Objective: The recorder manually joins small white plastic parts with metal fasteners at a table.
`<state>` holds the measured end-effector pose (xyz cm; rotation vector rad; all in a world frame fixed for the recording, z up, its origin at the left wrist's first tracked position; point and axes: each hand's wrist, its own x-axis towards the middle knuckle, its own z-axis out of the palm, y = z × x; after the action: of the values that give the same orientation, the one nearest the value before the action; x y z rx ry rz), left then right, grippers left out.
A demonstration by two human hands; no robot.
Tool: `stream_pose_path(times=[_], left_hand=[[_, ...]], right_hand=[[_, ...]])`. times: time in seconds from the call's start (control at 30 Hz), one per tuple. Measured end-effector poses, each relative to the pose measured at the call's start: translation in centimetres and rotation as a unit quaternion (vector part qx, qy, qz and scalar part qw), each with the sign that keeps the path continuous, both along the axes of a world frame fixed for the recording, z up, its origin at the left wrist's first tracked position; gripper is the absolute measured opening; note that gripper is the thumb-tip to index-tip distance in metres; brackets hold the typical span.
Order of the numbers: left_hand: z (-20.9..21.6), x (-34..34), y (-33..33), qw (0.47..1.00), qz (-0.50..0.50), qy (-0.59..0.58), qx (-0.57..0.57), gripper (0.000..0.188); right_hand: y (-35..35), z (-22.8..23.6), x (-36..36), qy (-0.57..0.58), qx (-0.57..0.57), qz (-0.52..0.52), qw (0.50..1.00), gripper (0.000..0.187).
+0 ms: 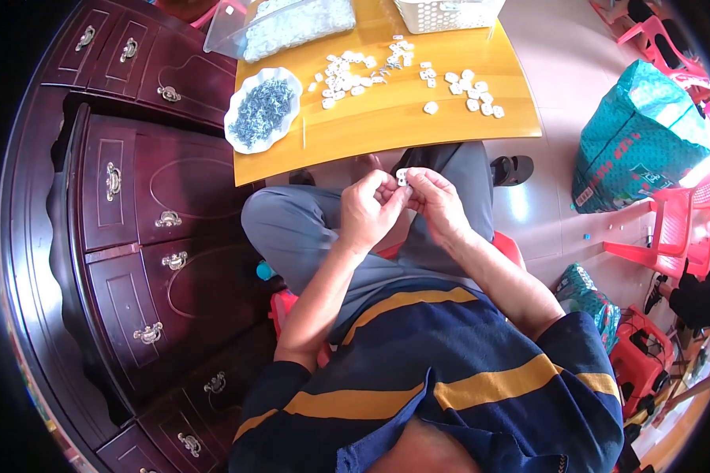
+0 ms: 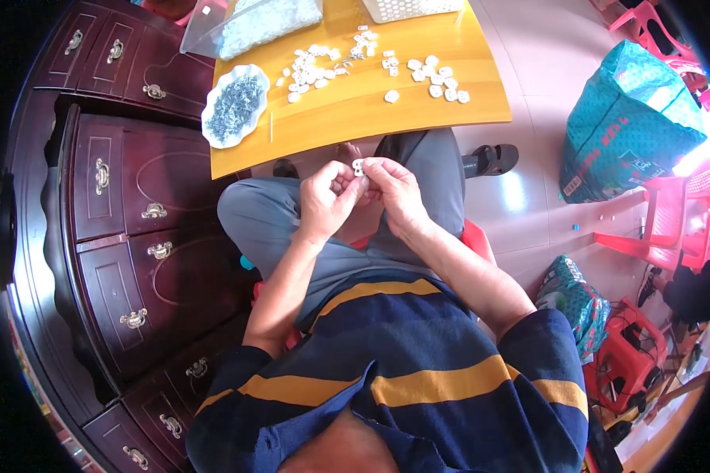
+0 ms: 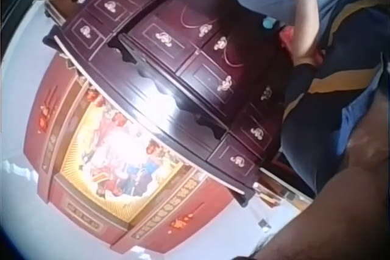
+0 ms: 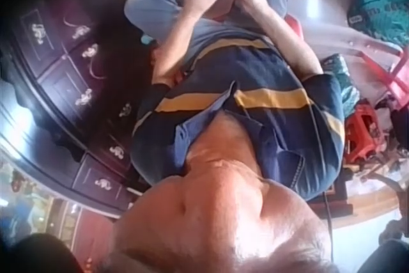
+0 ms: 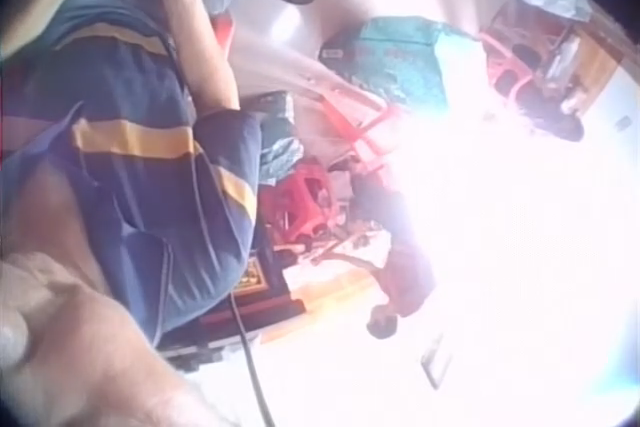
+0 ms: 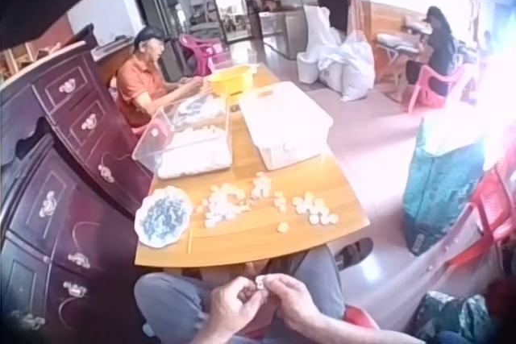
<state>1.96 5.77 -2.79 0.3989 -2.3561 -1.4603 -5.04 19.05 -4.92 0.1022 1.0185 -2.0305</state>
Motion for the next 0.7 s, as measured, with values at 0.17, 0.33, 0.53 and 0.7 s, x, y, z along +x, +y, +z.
stream_pose_path(times=[0.17, 0.33, 0.53, 0.7], left_hand=[[-1.5, -0.2, 0.2, 0.997, -0.01, -0.026, 0.076, 0.01], [-1.2, -0.3, 0.1, 0.99, -0.002, -0.011, 0.144, 0.012], [-1.5, -0.2, 0.6, 0.988, 0.028, -0.016, 0.152, 0.01], [-1.3, -0.1, 1.7, 0.98, 0.038, 0.0, 0.194, 0.008]], right_hand=[[-0.1, 0.3, 0.0, -0.002, 0.004, -0.01, 1.0, 0.019], [0.2, 0.7, -0.4, 0.007, 0.01, -0.004, 1.0, 0.019], [-0.4, 1.0, 0.0, 0.007, 0.032, -0.053, 0.998, 0.017], [-0.4, 1.1, 0.1, -0.008, 0.029, -0.079, 0.996, 0.017]])
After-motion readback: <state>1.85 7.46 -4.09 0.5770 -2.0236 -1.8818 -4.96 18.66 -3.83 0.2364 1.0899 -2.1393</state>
